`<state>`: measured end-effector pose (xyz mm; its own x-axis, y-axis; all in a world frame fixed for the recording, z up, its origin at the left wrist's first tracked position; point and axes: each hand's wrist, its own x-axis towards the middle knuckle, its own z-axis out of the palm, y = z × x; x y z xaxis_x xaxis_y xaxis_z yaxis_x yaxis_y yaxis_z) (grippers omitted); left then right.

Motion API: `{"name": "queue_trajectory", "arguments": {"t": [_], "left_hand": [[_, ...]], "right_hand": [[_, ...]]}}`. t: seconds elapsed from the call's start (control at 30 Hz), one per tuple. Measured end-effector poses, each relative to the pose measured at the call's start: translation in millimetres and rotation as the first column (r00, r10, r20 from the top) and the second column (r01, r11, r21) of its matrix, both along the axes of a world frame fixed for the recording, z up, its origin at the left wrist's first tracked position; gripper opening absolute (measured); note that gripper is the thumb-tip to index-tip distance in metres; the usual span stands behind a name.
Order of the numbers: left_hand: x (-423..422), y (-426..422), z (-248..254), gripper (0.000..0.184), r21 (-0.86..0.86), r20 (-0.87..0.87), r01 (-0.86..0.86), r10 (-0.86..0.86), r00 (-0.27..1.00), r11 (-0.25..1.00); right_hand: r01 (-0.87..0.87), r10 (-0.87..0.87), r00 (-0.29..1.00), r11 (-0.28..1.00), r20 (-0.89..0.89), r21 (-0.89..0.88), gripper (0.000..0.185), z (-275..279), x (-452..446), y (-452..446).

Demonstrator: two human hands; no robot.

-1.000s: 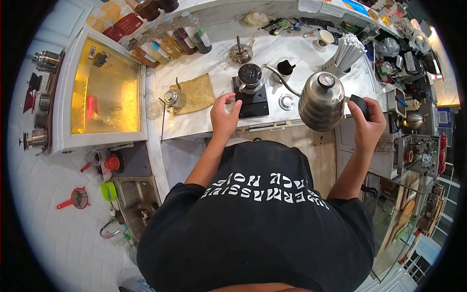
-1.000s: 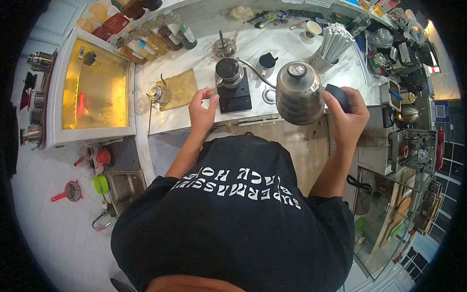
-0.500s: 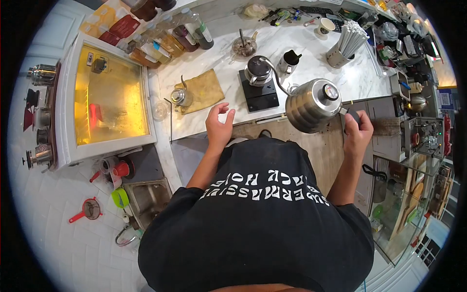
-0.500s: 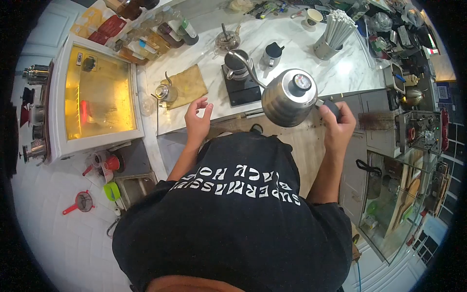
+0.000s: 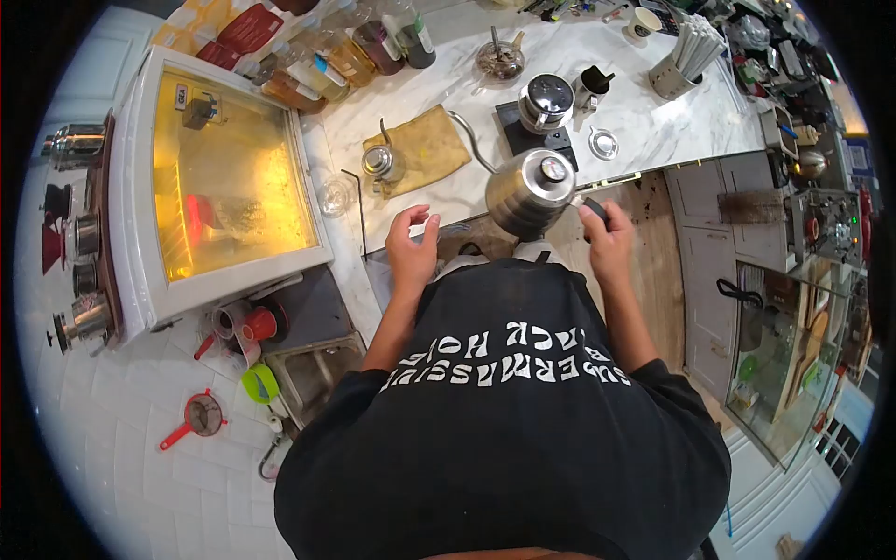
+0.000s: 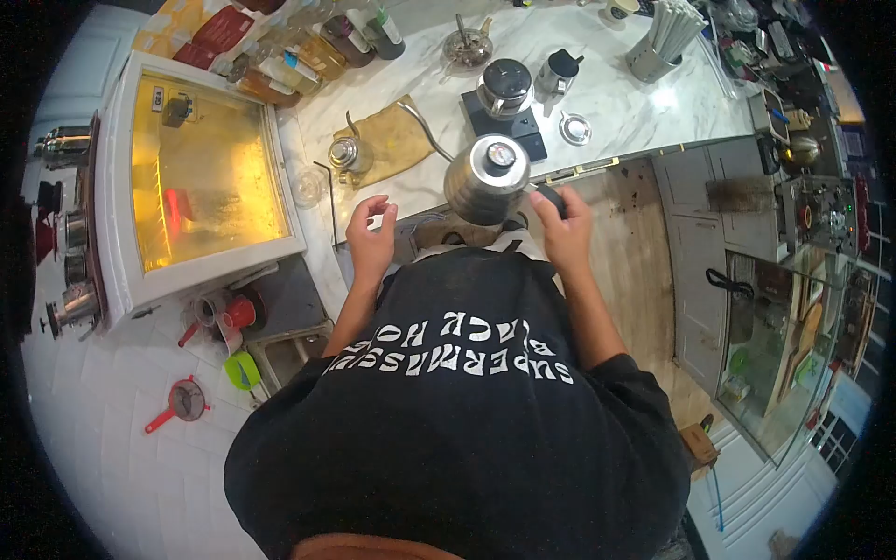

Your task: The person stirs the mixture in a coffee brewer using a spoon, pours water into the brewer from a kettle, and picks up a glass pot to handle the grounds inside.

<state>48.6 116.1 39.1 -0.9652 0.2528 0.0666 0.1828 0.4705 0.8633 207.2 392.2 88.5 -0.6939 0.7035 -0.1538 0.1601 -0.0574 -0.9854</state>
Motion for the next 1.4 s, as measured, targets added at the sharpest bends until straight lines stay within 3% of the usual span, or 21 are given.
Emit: {"name": "queue_trajectory", "arguments": {"t": [0.27, 0.5, 0.57, 0.7, 0.87, 1.23, 1.3, 1.4], "left_hand": [[-10.4, -42.9, -1.7, 0.024, 0.017, 0.030, -0.048, 0.047, 0.998, 0.999], [-17.8, -63.2, 1.3, 0.024, 0.032, 0.023, -0.055, 0.054, 0.998, 0.998], [-16.8, -69.4, 1.7, 0.023, 0.040, 0.023, -0.060, 0.059, 0.998, 0.997], [-20.6, -78.2, 2.5, 0.025, 0.035, 0.035, -0.047, 0.046, 0.998, 0.998], [-21.4, -87.5, 7.0, 0.023, 0.016, 0.023, -0.052, 0.052, 0.998, 0.999], [-20.0, -88.9, -6.6, 0.023, 0.036, 0.040, -0.034, 0.033, 0.999, 0.999], [-19.0, -84.0, -3.6, 0.023, 0.033, 0.039, -0.038, 0.037, 0.999, 0.999], [-17.9, -74.7, 1.2, 0.022, 0.039, 0.023, -0.049, 0.048, 0.999, 0.998]], "right_hand": [[0.011, -0.012, 0.998, 1.000, -0.060, -0.020, 0.035, -51.5, -61.4, -52.9], [0.015, -0.018, 0.996, 0.999, -0.087, -0.037, 0.039, -60.9, -116.4, -70.1], [0.001, 0.005, 0.994, 0.998, -0.107, 0.058, 0.040, -74.1, -132.5, -71.2], [0.025, -0.027, 0.994, 1.000, -0.110, -0.019, 0.042, -72.4, -167.1, -87.9], [0.002, 0.009, 0.998, 0.984, -0.061, 0.178, 0.042, -92.3, -186.2, -103.5], [-0.109, 0.096, 0.992, 0.977, 0.077, 0.185, 0.039, -102.4, -169.4, -106.3], [-0.025, 0.050, 0.997, 0.919, -0.055, 0.393, 0.042, -106.8, -159.9, -109.1], [-0.045, 0.054, 0.998, 0.915, -0.012, 0.400, 0.050, -112.9, -134.9, -100.1]]}}
